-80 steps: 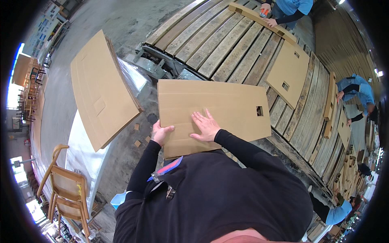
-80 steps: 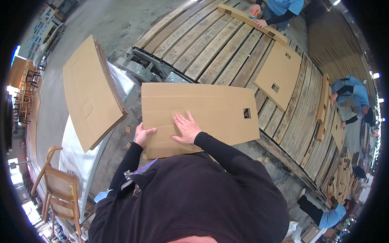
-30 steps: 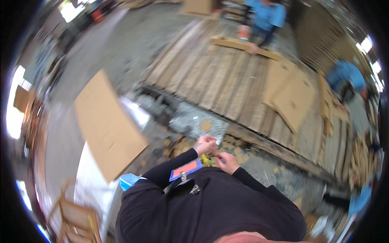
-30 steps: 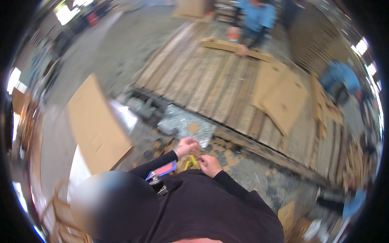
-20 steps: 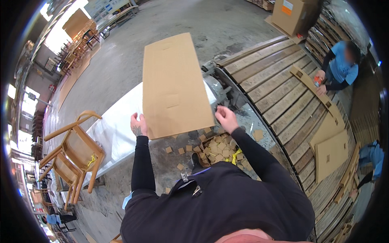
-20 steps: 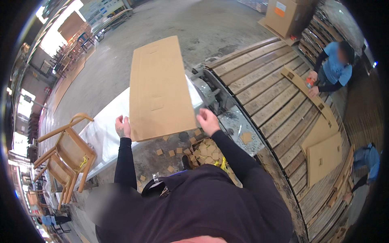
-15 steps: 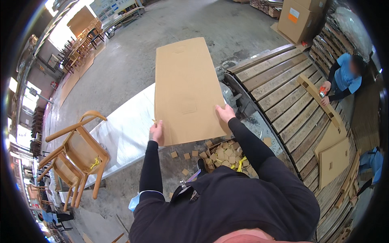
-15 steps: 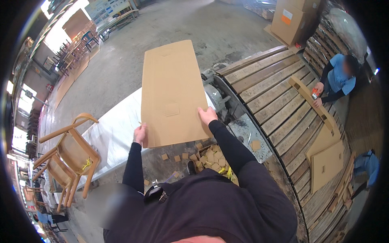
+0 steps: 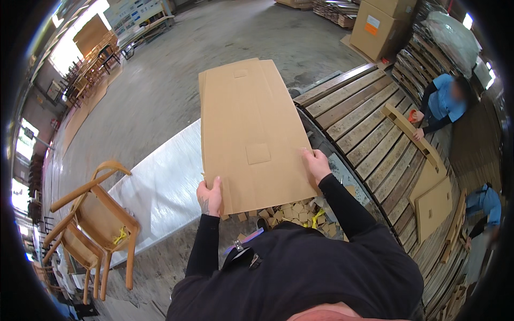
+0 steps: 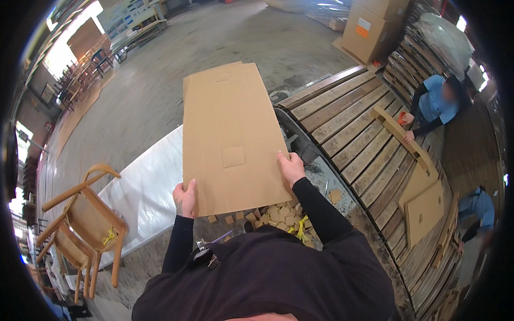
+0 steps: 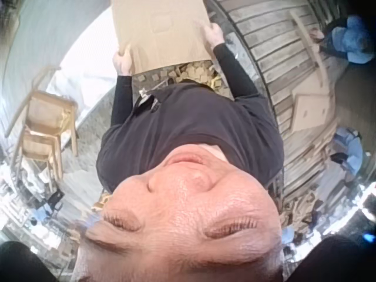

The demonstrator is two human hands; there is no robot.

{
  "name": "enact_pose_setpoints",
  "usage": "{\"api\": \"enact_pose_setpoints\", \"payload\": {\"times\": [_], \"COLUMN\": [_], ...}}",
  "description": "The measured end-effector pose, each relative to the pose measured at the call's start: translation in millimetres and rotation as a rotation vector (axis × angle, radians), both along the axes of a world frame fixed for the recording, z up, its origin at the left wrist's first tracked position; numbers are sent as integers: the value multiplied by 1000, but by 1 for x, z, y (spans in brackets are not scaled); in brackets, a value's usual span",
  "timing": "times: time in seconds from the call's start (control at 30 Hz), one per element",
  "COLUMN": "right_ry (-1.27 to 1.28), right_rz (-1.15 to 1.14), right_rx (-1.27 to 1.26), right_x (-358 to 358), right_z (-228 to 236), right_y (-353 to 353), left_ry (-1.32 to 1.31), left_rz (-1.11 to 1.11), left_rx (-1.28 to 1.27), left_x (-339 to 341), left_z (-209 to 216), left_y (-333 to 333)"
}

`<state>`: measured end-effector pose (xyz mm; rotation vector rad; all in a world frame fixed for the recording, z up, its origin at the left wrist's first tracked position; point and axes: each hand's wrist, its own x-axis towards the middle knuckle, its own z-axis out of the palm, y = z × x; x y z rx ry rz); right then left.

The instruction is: The person handles yellow plastic ties and repeatedly picks up, inspects, and places flat cardboard pieces on a wooden pallet. The person also briefly picks up small cardboard scraps from the floor.

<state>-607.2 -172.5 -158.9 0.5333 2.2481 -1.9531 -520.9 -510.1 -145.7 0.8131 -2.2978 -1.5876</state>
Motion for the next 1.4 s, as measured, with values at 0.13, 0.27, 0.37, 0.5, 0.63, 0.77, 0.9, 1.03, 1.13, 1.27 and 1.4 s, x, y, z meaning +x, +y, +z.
{"api": "enact_pose_setpoints", "payload": {"times": [0.13,0.27,0.37,0.5,0.63,0.77,0.9,1.03,1.13,1.27,1.4], "right_ry": [-159,-137,5,-5,-110,-386,-613,-612,-451,-110,-210], "right_rz": [54,171,38,-178,-307,-304,210,612,375,38,229], "right_rx": [-468,-900,-1012,-1107,-1345,-1441,-1132,-659,-389,475,502], "right_x": [34,82,107,167,210,237,244,223,202,156,126], "right_z": [0,-21,-46,-70,-84,-94,-95,-101,-124,-177,-222], "right_y": [46,109,143,164,160,168,200,253,309,346,346], "left_ry": [144,320,253,398,58,-277,-280,-235,-202,-329,-297], "left_rz": [-153,-525,-696,-420,-456,-565,-376,-333,-320,-286,-305], "left_rx": [-215,27,-22,-467,712,1036,648,547,511,366,388], "left_x": [2,-28,-64,-68,-10,25,29,48,66,90,104], "left_z": [21,48,57,41,-16,-58,-59,-26,4,22,19], "left_y": [20,61,111,165,239,293,283,231,198,185,189]}}
